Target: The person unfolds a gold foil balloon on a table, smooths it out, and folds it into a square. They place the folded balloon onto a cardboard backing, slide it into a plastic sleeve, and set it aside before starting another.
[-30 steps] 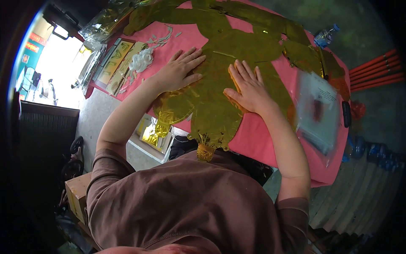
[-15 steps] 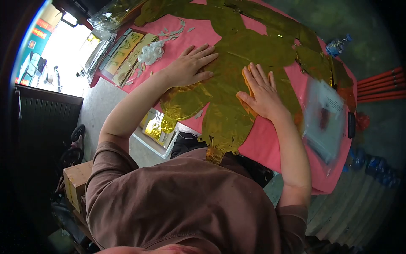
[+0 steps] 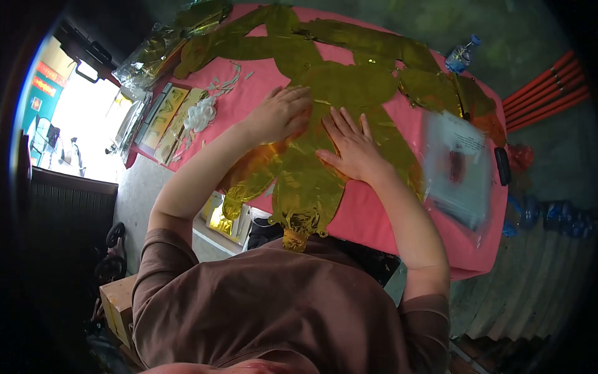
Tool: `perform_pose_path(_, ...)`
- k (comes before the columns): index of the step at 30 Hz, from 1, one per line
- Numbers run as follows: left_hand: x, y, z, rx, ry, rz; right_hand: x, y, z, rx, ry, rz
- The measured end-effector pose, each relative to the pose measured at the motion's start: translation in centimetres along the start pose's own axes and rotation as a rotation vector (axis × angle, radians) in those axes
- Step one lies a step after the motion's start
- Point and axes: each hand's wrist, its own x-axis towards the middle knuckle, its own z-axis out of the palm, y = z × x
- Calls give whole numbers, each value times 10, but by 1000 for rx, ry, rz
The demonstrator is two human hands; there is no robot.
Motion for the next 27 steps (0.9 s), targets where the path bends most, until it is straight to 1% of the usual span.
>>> perform_pose_path(2, 13, -3, 11, -37, 21, 56, 1, -1, 1, -8, 5, 12)
perform_pose_path(7, 27, -3, 20, 15, 31, -27, 1, 0, 4, 20, 28, 14)
perform_pose_path(14, 26, -7, 23, 11, 69, -13, 4, 0, 5, 44, 28, 26)
perform_pose_path(16, 26, -9, 28, 33, 186, 26, 4, 0, 6, 34, 46, 14)
perform_pose_path(17, 26, -9, 30, 22, 186, 45, 3, 1, 6, 29, 47, 36)
perform_pose_path(19, 25, -7, 30, 17, 194, 13, 2, 1, 7, 62, 29, 25)
perform_pose_path(20, 26, -7, 30, 16, 183, 17, 0, 2, 10, 45, 160, -12)
perform_pose_path(21, 27, -8, 30, 6, 184, 35, -2, 9, 6, 39, 161, 8)
perform_pose_path(23, 26, -10, 31, 13, 176, 23, 5, 26, -10, 402, 405, 45)
perform_pose_path(24, 25, -9, 30, 5, 176, 28, 8, 42, -27, 446, 470, 45)
perform_pose_path(26, 25, -7, 27, 57, 152, 26, 10, 82, -39, 285, 541, 262)
perform_pose_path(27, 25, -8, 28, 54, 155, 34, 12, 101, -45, 135, 492, 344)
